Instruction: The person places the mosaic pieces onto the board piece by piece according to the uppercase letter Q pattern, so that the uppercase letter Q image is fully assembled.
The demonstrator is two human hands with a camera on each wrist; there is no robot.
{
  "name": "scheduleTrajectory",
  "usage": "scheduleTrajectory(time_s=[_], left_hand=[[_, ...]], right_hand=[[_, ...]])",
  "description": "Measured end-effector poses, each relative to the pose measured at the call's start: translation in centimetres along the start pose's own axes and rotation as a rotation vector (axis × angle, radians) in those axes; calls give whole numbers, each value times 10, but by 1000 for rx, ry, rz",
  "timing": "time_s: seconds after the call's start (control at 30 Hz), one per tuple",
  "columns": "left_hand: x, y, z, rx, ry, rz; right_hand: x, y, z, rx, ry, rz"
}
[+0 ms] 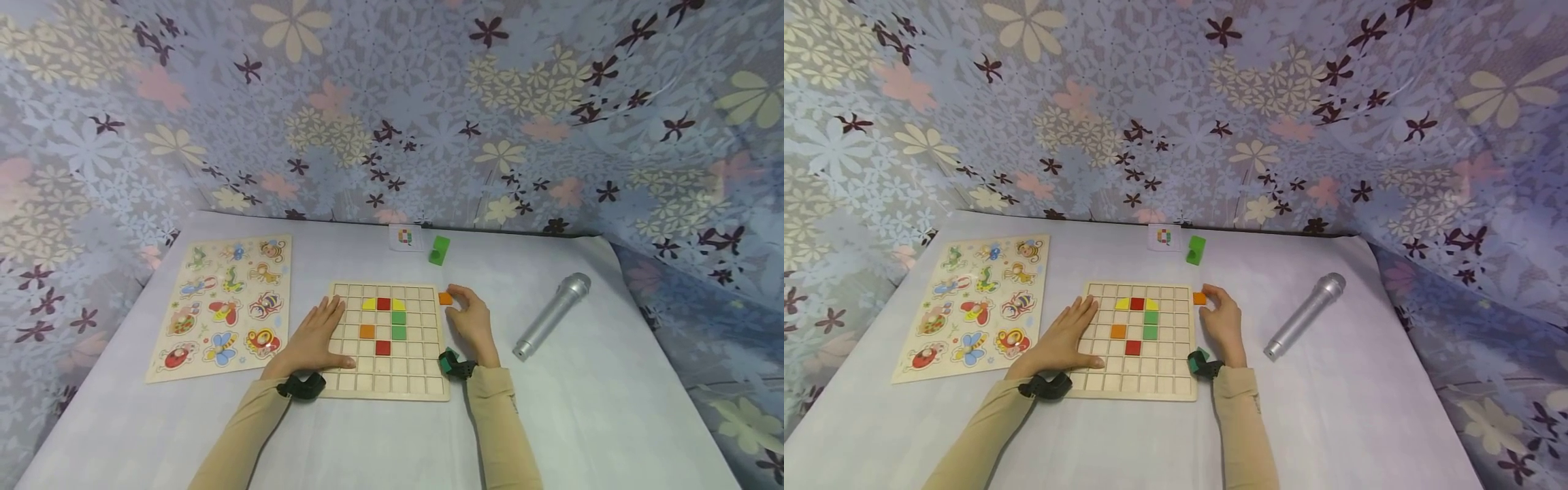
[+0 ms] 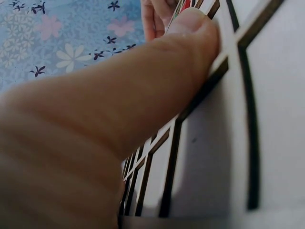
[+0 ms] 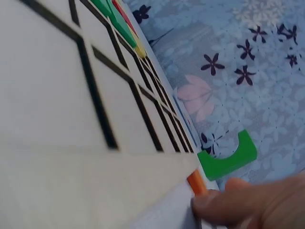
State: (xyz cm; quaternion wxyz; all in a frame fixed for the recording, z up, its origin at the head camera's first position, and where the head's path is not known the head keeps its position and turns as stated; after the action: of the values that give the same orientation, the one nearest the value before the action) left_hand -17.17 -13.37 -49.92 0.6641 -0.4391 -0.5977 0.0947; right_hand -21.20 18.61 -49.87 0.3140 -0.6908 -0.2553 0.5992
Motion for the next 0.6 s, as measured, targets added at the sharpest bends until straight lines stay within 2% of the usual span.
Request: scheduleTrajectory(time_s=[0.13, 0.23, 0.4, 0.47, 0.6], left_hand=[[-1, 1, 0, -1, -4, -3], [-1, 1, 0, -1, -2, -3], [1, 1, 0, -4, 0, -3], [2, 0, 0, -3, -1, -6], [3, 0, 0, 0, 0, -5]], right_hand=[[-1, 1, -2, 66, -23, -54], [-2, 0, -3, 75, -27, -73], [-2, -2, -4, 76, 11, -98], [-3, -3, -5, 86, 28, -79], [-5, -3, -5, 69, 53, 43]])
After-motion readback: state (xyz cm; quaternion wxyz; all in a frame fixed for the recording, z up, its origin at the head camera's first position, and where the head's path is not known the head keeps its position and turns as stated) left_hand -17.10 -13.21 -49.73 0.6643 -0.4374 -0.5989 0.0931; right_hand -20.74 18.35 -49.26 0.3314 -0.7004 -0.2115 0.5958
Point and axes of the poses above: each hand's wrist, its own z-axis towards the middle knuckle, its own y-axis out of the palm, x = y × z, the point moved 1 cm from there along z, towards the middle knuckle, and after that the axes turned 15 degrees about -z, right-handed, at the moved point
